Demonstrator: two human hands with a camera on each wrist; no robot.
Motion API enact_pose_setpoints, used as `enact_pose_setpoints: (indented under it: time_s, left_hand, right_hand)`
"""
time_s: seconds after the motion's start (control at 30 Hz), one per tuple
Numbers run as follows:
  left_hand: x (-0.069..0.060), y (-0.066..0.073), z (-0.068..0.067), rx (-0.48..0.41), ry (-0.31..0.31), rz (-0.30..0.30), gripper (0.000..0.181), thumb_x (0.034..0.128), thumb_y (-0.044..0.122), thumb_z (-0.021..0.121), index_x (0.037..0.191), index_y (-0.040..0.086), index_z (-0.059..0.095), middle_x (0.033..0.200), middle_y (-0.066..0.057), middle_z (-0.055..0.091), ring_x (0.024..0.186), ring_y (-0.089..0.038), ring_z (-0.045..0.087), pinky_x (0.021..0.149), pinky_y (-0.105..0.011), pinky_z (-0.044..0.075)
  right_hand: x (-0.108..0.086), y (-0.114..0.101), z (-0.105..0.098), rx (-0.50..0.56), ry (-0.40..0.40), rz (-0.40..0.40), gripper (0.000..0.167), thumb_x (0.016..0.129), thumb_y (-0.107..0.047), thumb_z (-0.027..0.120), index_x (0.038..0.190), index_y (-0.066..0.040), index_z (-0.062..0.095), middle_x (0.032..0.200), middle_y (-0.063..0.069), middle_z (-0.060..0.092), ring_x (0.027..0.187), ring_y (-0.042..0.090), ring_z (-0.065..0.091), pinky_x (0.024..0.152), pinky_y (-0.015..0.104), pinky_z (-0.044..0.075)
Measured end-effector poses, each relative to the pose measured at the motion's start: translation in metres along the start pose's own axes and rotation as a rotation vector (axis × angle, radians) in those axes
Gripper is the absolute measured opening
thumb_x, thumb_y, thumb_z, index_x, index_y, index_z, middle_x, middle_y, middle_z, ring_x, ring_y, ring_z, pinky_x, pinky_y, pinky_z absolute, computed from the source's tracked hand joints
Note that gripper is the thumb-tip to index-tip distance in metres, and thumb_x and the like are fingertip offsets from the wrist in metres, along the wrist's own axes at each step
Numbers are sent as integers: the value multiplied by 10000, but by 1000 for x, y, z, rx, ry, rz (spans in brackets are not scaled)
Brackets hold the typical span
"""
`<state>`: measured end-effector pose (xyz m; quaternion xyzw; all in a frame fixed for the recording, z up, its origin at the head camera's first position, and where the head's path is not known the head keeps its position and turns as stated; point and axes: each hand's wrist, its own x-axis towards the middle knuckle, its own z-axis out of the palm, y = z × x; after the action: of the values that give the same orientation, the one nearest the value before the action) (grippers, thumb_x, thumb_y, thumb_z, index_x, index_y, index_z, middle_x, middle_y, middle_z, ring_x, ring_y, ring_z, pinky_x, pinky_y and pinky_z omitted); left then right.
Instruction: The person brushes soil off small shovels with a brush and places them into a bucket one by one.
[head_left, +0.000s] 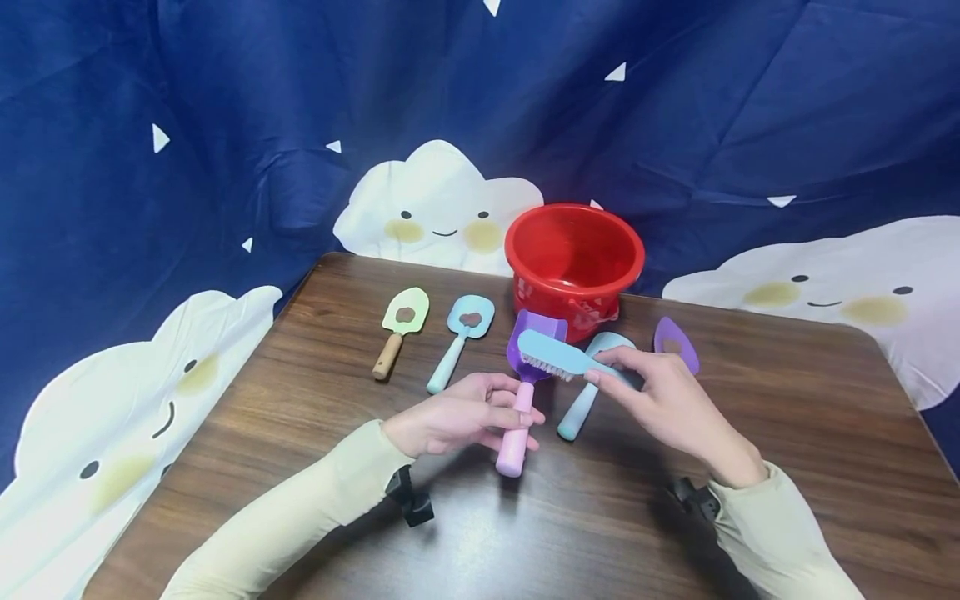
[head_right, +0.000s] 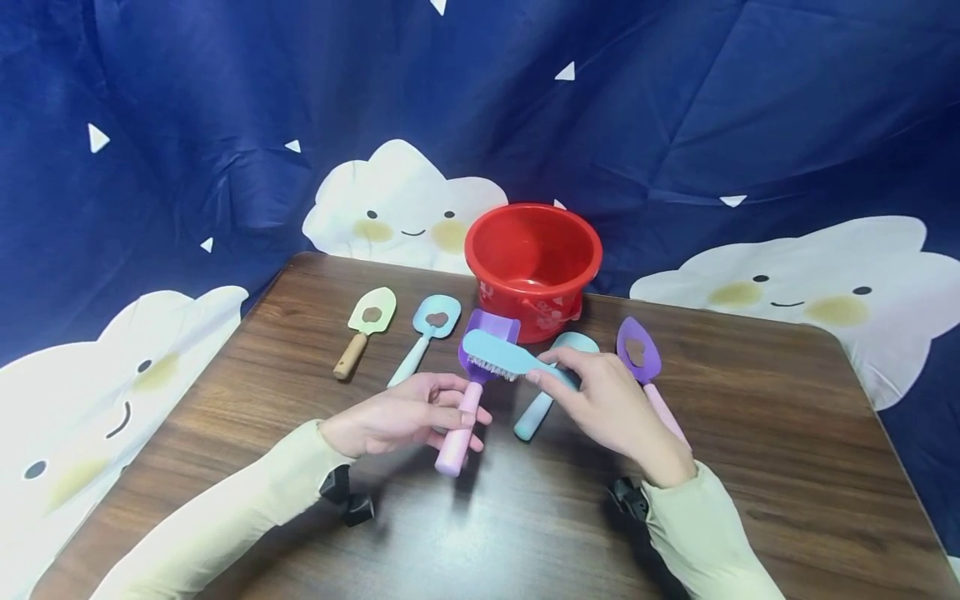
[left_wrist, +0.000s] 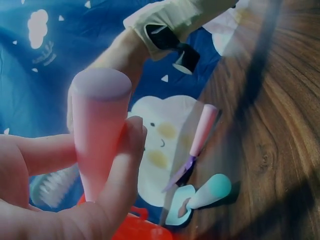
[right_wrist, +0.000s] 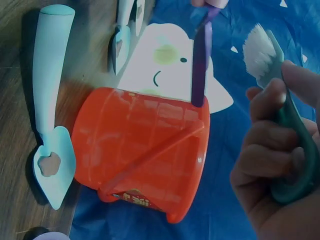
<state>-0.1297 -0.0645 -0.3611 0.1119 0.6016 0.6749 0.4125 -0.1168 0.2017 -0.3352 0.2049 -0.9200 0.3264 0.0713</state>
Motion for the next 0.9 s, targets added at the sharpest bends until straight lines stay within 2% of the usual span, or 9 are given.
enact_pose_setpoints:
  time_s: [0.17, 0.47, 0.7, 0.8, 0.9]
  left_hand:
    - [-2, 2, 1, 9, 1, 5, 504, 925, 47, 589, 1355, -39, 340, 1223, -209, 633, 940, -292, 716, 864, -446, 580]
    - [-4, 2, 2, 7, 12, 15, 476, 912, 48, 600, 1324, -26, 373, 1206, -188, 643, 925, -278, 719, 823, -426, 592]
    - [-3, 0, 5, -17, 37, 9, 502, 916, 52, 599, 1347, -22, 355, 1212, -183, 642, 1006, -308, 701, 835, -441, 587]
    - [-2, -1, 6, -42, 45, 12, 476, 924, 39, 584, 1343, -9, 364, 1231, -199, 632, 1027, -310, 693, 840, -460, 586]
    - [0, -3, 7, -76, 51, 19, 459, 926, 13, 569, 1338, -22, 370, 1237, -223, 624, 992, -304, 699, 826, -488, 585]
  right_hand:
    - [6, 1, 6, -42, -44, -11, 271, 863, -329, 711, 1075, -160, 702, 836, -74, 707, 642, 71, 545, 568, 211, 471]
    - [11, 5, 13, -114, -54, -53, 263, 850, -321, 724, 1058, -163, 698, 801, -82, 686, 651, 57, 532, 589, 217, 471]
    - [13, 10, 16, -138, -75, -37, 309, 835, -335, 735, 1088, -160, 698, 773, -82, 675, 623, 58, 519, 568, 216, 462]
    - [15, 12, 17, -144, -76, -43, 323, 832, -329, 739, 1100, -153, 700, 808, -63, 700, 650, 65, 554, 595, 241, 493]
    - [17, 14, 17, -143, -76, -69, 352, 827, -308, 747, 1126, -127, 704, 902, -14, 738, 743, 118, 652, 669, 310, 556]
